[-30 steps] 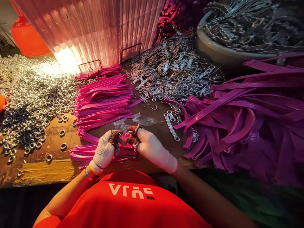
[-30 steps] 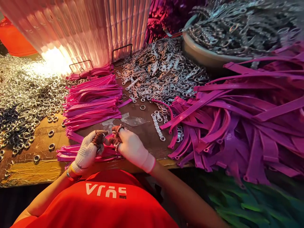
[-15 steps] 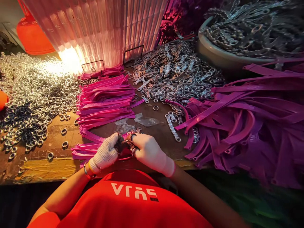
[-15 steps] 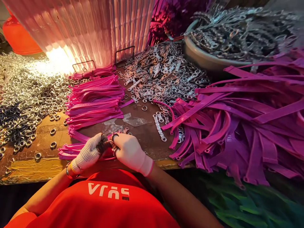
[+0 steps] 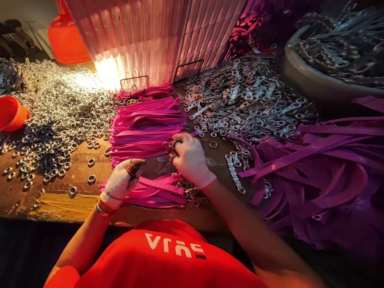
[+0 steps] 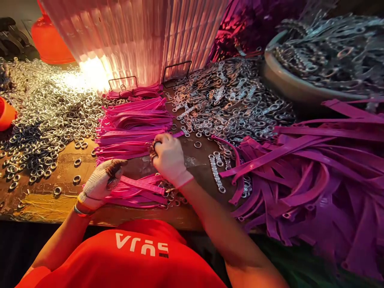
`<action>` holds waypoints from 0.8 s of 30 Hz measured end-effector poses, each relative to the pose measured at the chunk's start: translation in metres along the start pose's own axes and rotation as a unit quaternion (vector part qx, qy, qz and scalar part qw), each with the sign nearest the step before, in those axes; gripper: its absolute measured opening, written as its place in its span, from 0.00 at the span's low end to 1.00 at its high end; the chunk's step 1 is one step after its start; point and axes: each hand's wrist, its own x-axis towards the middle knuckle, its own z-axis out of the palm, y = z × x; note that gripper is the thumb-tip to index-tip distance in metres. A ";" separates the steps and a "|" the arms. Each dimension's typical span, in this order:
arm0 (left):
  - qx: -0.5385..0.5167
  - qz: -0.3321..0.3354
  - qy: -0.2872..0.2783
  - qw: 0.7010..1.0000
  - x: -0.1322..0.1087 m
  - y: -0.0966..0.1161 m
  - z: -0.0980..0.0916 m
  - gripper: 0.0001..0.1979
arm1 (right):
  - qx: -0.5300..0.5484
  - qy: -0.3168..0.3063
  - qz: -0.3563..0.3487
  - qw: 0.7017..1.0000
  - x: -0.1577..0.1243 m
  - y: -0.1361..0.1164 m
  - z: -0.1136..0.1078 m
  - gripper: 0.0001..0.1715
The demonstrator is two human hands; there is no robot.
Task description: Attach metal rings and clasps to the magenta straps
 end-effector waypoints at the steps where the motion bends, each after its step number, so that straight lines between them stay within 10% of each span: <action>1: 0.026 0.005 0.013 1.000 -0.001 0.003 -0.001 0.11 | -0.030 0.001 -0.014 0.999 0.010 0.006 0.001 0.10; 6: 0.069 0.009 0.020 0.997 -0.002 0.003 0.006 0.15 | -0.048 -0.036 -0.022 0.998 0.024 0.015 0.001 0.10; 9: 0.008 -0.031 -0.023 0.999 0.001 -0.003 0.013 0.16 | 0.122 -0.010 0.001 0.992 0.003 0.006 -0.014 0.06; 13: -0.191 -0.102 -0.037 0.975 0.007 -0.007 0.013 0.12 | 0.430 -0.120 0.016 0.895 -0.044 -0.011 -0.045 0.13; 19: -0.326 -0.030 0.051 0.943 0.011 0.002 -0.026 0.14 | 0.451 -0.272 0.032 0.850 -0.107 -0.011 -0.063 0.20; 24: -0.216 -0.040 0.003 0.976 0.002 0.011 -0.029 0.07 | 0.391 -0.211 -0.009 0.896 -0.114 -0.017 -0.057 0.15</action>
